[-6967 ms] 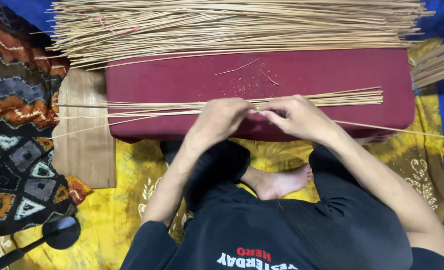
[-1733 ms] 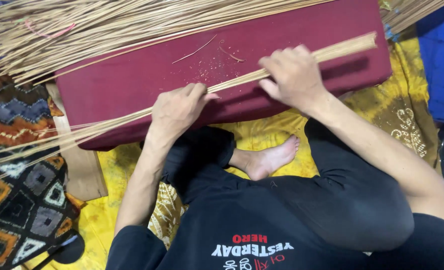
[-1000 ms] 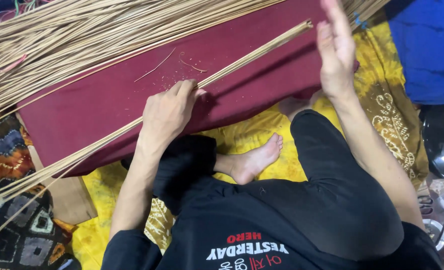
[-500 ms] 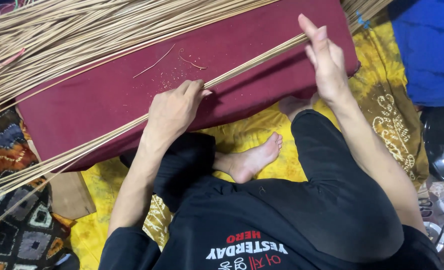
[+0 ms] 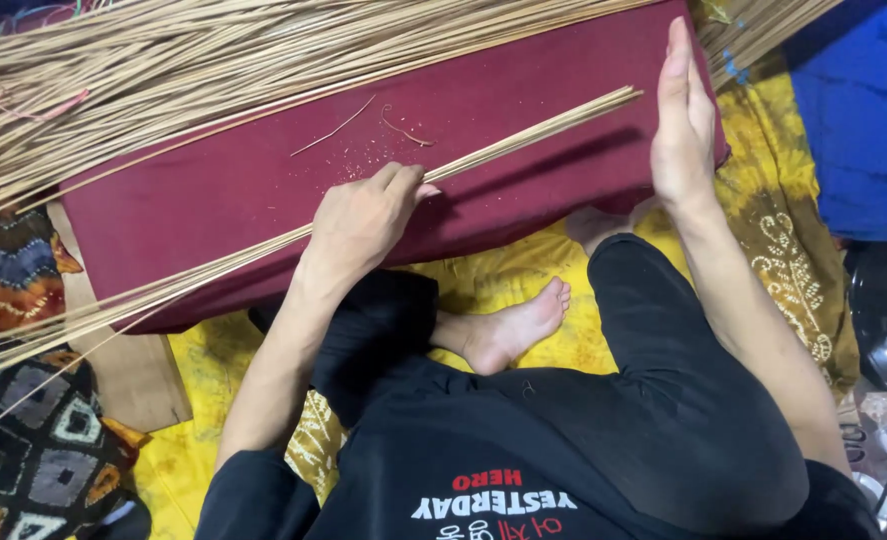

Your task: Arranging and aligning thin wooden sticks into a neat bundle on a flat surface.

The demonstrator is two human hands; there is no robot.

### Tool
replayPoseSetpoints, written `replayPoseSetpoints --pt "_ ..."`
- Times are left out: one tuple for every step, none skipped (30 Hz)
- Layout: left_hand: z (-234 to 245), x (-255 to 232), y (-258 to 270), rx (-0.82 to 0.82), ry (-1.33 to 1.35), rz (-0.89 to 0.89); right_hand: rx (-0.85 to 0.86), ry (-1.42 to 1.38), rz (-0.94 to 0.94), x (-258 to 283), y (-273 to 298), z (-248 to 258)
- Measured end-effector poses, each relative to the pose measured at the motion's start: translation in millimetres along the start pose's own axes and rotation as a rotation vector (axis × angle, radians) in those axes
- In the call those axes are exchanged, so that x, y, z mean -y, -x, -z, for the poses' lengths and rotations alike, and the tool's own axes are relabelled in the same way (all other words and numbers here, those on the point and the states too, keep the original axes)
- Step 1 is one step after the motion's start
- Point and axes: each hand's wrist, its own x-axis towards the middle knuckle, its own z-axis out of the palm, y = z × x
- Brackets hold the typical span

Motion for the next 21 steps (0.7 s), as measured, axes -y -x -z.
replayPoseSetpoints --pt "-1.8 -1.3 1.4 -0.003 0.011 0.003 0.073 -0.099 -0.046 -5.1 2.6 -2.3" --pt "-3.7 -2.5 3.1 -0.006 0.021 0.006 0.145 -0.197 -0.092 -10.4 5.5 -4.9" --pt "-5.8 -0.5 6.3 -0.005 0.02 0.01 0.149 -0.198 -0.093 -7.2 6.3 -6.4" --pt "-7.4 1.5 9.2 -0.002 -0.007 0.0 0.132 -0.141 -0.103 -3.5 7.0 -7.7" --pt "-9.3 4.4 9.3 -0.004 -0.034 -0.011 0.113 -0.08 -0.109 1.1 4.9 -7.8" --pt "-8.6 4.2 7.2 -0.008 -0.036 -0.01 0.114 -0.078 -0.105 5.3 3.7 -5.6" --pt "-7.8 2.8 8.5 0.003 -0.021 -0.001 0.142 -0.144 -0.119 8.6 4.2 -4.9" --pt "-7.2 1.4 9.9 0.014 -0.006 0.008 0.17 -0.21 -0.135 11.6 4.7 -4.2" --pt "-7.4 3.3 11.4 0.016 -0.006 0.011 0.172 -0.211 -0.136 15.6 6.1 -5.9" --pt "-7.6 5.0 12.7 0.013 -0.017 0.015 0.138 0.016 -0.071 19.7 7.4 -7.2" --pt "-8.3 7.0 11.7 0.004 -0.027 0.016 0.099 0.247 -0.003 24.7 7.1 -7.1" --pt "-7.8 6.2 9.1 0.001 -0.027 0.016 0.099 0.249 0.0 20.8 7.7 -5.4" --pt "-6.9 4.4 9.4 -0.011 -0.045 -0.001 -0.016 0.397 0.142 16.5 10.1 -4.8" --pt "-5.9 2.5 9.8 -0.023 -0.064 -0.017 -0.127 0.543 0.289 12.2 12.6 -4.2" --pt "-7.3 0.8 9.3 -0.028 -0.065 -0.015 -0.126 0.545 0.293 23.8 11.6 -16.5" --pt "-8.5 -1.0 8.8 -0.006 -0.075 -0.043 0.009 0.576 0.526 35.3 10.7 -28.7" --pt "-9.5 -3.2 9.5 0.019 -0.085 -0.069 0.147 0.597 0.755 46.3 11.0 -41.6" --pt "-10.3 -5.5 9.4 0.019 -0.084 -0.066 0.151 0.597 0.756 49.4 17.1 -54.3" --pt "-9.8 -6.4 10.0 0.025 -0.073 -0.109 0.222 0.657 0.852 52.8 22.6 -68.8" --pt "-9.1 -7.3 10.9 0.032 -0.061 -0.153 0.292 0.717 0.948 56.4 28.4 -83.5" --pt "-8.7 -5.9 14.3 0.033 -0.068 -0.147 0.294 0.71 0.954 49.3 30.1 -86.0"
